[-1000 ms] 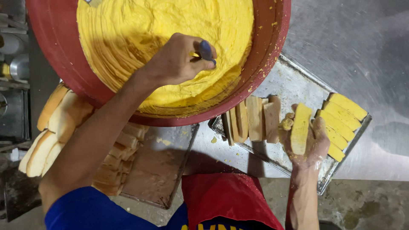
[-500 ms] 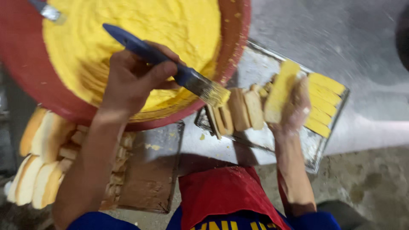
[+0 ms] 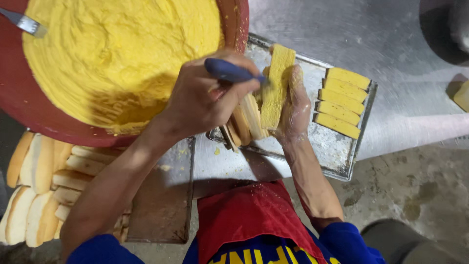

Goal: The person applies a yellow spread to slices of bread using a brush and arranges them on a metal tray.

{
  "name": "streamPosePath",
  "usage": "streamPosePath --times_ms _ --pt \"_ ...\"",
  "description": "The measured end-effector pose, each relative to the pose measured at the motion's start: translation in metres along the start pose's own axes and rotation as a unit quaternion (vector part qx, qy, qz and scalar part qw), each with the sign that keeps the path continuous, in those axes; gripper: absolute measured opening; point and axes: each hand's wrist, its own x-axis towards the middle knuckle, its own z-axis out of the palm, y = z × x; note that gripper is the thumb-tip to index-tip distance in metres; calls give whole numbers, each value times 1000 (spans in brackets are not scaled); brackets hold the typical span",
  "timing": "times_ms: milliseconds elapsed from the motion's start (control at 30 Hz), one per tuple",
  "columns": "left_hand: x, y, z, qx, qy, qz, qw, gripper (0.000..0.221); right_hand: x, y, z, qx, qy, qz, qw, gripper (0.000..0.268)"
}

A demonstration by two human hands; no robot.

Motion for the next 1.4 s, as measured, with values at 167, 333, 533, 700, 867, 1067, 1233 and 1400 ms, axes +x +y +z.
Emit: streamPosePath --times_ms 167,333,533,700,867,1067,1233,1400 --pt "-11 2 53 83 107 430 893 19 15 -2 -19 69 -14 -58 996 54" --pt "-6 -10 21 55 4 240 969 9 6 15 -24 32 35 -15 999 49" --pt "26 -16 33 206 185 408 870 15 11 11 -24 16 32 23 999 56" --pt "6 -15 31 33 11 293 955 12 -2 10 -40 -31 47 65 996 53" --pt "44 -7 -29 -12 145 277 950 12 -13 11 -33 -116 0 105 988 58" --pt "49 -23 -34 -9 191 243 951 14 -18 -2 -20 -151 0 139 979 58" --pt "26 -39 -101 -98 178 149 968 17 -16 -18 -30 19 -31 156 987 74" --pt "-3 -66 -142 162 137 154 965 14 -12 -13 -89 31 -69 172 982 54"
